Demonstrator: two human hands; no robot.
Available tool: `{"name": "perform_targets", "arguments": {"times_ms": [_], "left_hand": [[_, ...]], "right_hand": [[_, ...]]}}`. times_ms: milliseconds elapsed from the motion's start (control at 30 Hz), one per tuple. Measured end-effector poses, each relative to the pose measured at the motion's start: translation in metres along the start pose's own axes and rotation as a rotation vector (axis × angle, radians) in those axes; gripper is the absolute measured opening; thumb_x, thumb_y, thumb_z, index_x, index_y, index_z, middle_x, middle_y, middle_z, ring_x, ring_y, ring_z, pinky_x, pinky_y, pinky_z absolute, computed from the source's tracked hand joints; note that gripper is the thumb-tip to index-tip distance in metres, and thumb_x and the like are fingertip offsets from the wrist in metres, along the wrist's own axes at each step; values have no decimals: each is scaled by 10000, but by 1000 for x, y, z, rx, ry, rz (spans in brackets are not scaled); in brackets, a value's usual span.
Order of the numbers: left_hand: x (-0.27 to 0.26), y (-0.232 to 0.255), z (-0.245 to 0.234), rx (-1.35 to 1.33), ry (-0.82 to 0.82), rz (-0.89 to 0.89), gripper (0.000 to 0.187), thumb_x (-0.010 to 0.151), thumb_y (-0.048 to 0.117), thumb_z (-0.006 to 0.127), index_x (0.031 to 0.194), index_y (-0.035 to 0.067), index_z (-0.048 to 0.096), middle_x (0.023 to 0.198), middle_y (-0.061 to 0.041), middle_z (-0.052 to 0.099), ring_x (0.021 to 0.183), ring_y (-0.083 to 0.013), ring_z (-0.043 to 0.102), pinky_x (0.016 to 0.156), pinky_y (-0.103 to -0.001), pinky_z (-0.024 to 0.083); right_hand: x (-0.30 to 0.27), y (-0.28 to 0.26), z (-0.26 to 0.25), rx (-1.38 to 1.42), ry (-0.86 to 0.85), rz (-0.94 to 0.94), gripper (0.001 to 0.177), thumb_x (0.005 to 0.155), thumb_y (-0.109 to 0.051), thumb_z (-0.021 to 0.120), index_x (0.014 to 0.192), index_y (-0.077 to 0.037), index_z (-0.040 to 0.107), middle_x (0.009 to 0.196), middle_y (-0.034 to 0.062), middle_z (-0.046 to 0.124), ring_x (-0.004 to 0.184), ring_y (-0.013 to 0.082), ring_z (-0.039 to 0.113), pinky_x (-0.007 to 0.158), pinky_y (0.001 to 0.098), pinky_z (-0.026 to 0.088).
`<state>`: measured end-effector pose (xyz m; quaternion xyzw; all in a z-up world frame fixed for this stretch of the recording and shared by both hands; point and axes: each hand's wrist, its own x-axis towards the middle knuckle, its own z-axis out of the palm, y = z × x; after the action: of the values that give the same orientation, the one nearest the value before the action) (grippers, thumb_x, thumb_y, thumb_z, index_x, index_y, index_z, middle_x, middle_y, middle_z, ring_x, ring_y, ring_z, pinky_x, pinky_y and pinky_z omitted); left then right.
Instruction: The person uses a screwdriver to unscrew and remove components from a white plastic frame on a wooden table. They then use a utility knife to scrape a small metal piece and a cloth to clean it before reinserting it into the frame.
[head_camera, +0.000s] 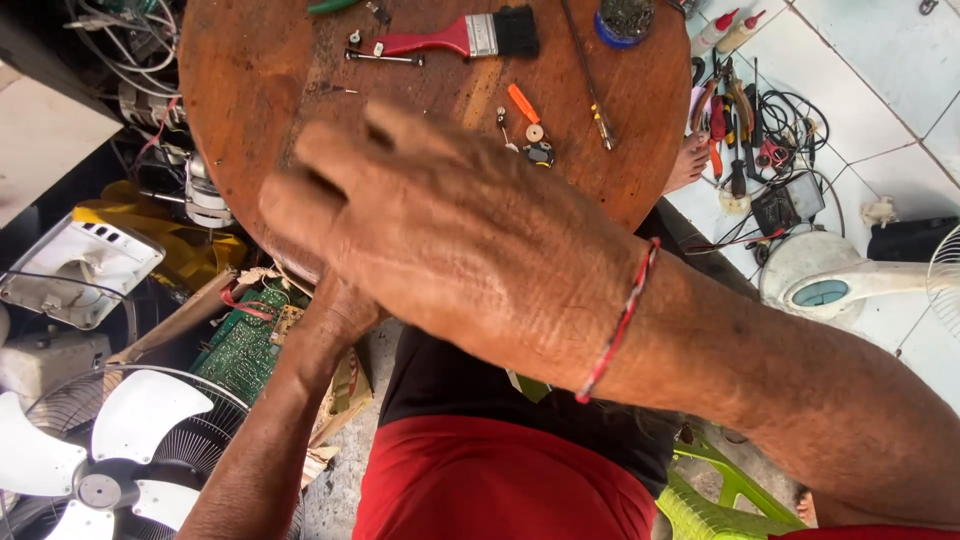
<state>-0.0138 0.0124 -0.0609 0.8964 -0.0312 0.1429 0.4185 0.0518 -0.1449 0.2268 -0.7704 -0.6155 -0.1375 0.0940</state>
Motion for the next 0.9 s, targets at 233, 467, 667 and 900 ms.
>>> {"name": "perform_targets", "arguments": {"times_ms": [233, 467, 667, 900], "left_hand": [[-2, 24, -10, 25, 12, -36, 310, 948, 63, 641, 727, 55, 423, 629, -107, 444, 547, -244, 404, 518, -422, 342], [-3, 31, -10, 41, 27, -70, 335, 947, 86, 654, 723, 58, 407, 629, -112, 432, 551, -252, 390, 523, -436, 331], [-5, 28, -10, 50, 44, -89, 354, 947, 102, 664, 720, 60, 396, 630, -116, 423, 553, -258, 380, 527, -447, 323], [7, 46, -22, -22, 72, -6, 24, 901, 25, 605, 906, 37, 586, 920, -158, 572, 828, -307, 527, 740, -445, 436]], "right_hand": [[-10, -8, 4, -470, 9, 189, 223, 964, -345, 665, 1117, -280, 517, 887, -73, 487, 583, 146, 621, 436, 354, 490], [-7, 12, -6, 485, -176, -86, 326, 935, 76, 440, 1227, -66, 468, 1021, 152, 516, 879, 367, 542, 739, 476, 433], [-4, 17, -3, 142, -191, 97, 557, 753, -139, 808, 1175, -93, 449, 1020, 113, 538, 648, 451, 644, 354, 594, 474], [-23, 28, -1, 539, -153, 40, 398, 846, 111, 572, 1179, -56, 432, 975, 117, 526, 628, 333, 565, 531, 463, 488]]}}
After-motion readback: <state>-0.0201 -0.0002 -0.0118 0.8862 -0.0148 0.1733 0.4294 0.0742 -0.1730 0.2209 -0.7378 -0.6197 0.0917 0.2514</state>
